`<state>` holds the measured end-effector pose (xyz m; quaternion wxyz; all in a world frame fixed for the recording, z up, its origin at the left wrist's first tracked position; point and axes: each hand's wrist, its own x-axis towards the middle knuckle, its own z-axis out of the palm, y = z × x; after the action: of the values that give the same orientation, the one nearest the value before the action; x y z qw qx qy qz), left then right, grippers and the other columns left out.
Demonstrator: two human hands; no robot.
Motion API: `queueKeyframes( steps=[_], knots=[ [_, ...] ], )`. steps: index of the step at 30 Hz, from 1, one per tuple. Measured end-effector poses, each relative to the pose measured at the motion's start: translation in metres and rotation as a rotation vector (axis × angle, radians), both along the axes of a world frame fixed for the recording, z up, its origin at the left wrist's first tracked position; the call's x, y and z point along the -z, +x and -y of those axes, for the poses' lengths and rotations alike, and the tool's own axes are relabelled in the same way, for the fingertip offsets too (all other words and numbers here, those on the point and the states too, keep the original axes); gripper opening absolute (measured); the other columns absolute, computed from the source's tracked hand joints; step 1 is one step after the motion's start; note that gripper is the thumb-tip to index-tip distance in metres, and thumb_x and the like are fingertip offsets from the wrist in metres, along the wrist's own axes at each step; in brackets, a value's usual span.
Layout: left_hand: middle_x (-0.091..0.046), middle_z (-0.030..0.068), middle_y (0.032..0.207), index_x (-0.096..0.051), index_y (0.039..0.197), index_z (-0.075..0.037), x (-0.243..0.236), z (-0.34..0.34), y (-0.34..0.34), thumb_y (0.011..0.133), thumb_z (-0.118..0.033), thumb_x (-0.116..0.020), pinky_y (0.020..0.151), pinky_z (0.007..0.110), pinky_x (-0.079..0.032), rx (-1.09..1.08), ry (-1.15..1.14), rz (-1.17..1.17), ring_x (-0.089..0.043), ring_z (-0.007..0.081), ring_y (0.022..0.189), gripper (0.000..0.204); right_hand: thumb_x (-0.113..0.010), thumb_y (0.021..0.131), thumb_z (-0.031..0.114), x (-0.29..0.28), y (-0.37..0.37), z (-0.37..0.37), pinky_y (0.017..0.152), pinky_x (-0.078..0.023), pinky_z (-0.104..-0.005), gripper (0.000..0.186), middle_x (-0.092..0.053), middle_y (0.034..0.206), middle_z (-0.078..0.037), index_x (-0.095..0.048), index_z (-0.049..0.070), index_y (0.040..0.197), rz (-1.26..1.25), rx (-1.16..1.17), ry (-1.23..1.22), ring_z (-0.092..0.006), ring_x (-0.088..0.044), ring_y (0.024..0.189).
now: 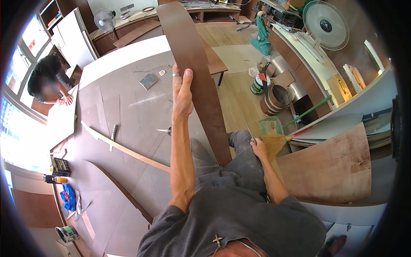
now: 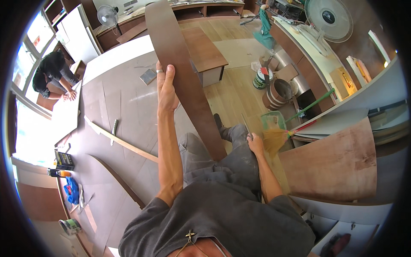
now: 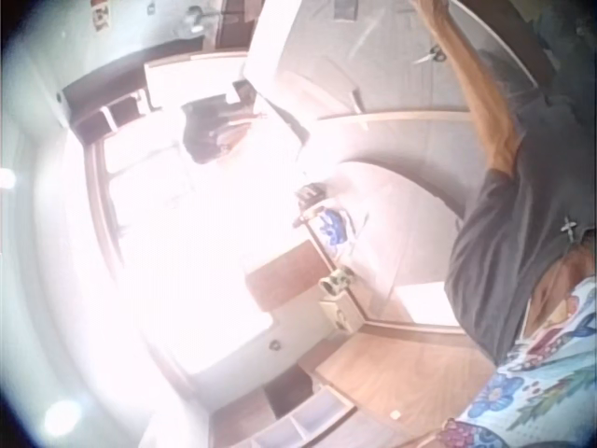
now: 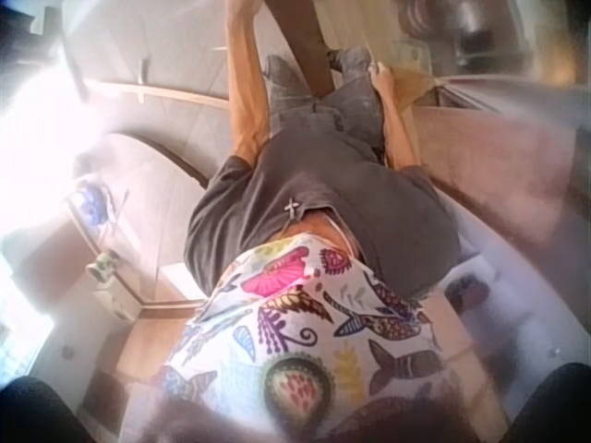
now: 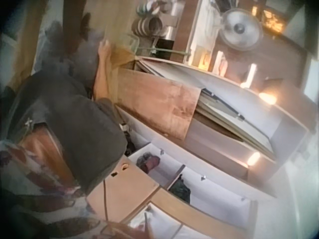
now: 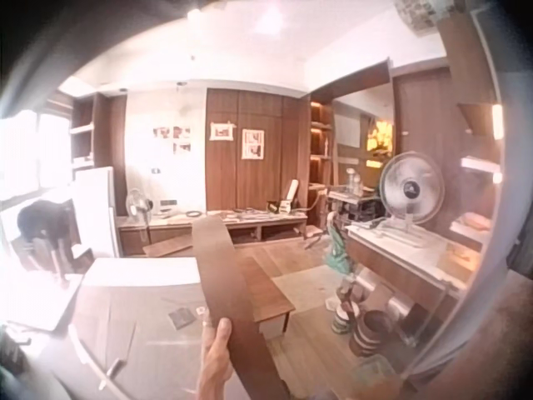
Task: The person uses scissors to cut a long strip of brown material, likely laminate or veneer, into smaller pieces. They then use a utility knife to score and trim the edges of the material on a workbench. The person handles the material and tools with both hands, occasionally adjusting their position to reach different sections of the strip.
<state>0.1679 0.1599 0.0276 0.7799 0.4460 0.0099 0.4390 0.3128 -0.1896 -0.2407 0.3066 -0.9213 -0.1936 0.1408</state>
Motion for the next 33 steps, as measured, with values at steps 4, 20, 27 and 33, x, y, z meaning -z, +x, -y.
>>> queueKeyframes(
  steps=[4,20,27,33],
  knots=[
    [-0.052,0.0048,0.130,-0.038,0.139,-0.012,-0.011,-0.010,0.015,0.101,-0.022,-0.052,0.099,0.032,-0.043,-0.044,0.127,0.029,-0.049,0.0163,0.118,0.042,-0.061,0.088,0.026,0.002,0.001,0.002,0.084,-0.049,-0.0433,0.032,-0.068,0.102,-0.022,-0.066,0.004,0.111,0.004,-0.008,0.003,-0.0387,-0.063,0.099],
    [-0.055,0.0105,0.127,-0.040,0.138,-0.008,-0.162,-0.118,-0.027,0.095,-0.024,-0.062,0.100,0.039,-0.046,-0.454,0.347,0.306,-0.054,0.0240,0.116,0.051,-0.060,0.088,0.027,0.005,0.000,0.012,0.083,-0.049,-0.0433,0.029,-0.069,0.099,-0.019,-0.066,0.006,0.108,0.005,0.044,-0.012,-0.0370,-0.064,0.096],
    [-0.062,0.0048,0.117,-0.053,0.129,-0.011,-0.187,-0.120,-0.120,0.097,-0.027,-0.058,0.098,0.040,-0.047,-0.417,0.503,0.519,-0.059,0.0226,0.106,0.036,-0.060,0.090,0.028,0.011,0.013,0.002,0.082,-0.050,-0.0410,0.031,-0.069,0.096,-0.020,-0.066,0.004,0.109,-0.018,-0.007,0.131,-0.0347,-0.066,0.093],
    [-0.051,0.0004,0.074,-0.056,0.087,-0.010,-0.159,-0.149,-0.216,0.084,-0.058,-0.062,0.065,0.030,-0.045,-0.465,0.271,0.593,-0.048,0.0135,0.066,0.049,-0.059,0.094,0.036,-0.054,0.018,-0.077,0.052,-0.044,-0.0275,0.034,-0.059,0.067,-0.006,-0.063,0.006,0.110,-0.388,0.073,0.495,-0.0125,-0.056,0.056]
  ],
)
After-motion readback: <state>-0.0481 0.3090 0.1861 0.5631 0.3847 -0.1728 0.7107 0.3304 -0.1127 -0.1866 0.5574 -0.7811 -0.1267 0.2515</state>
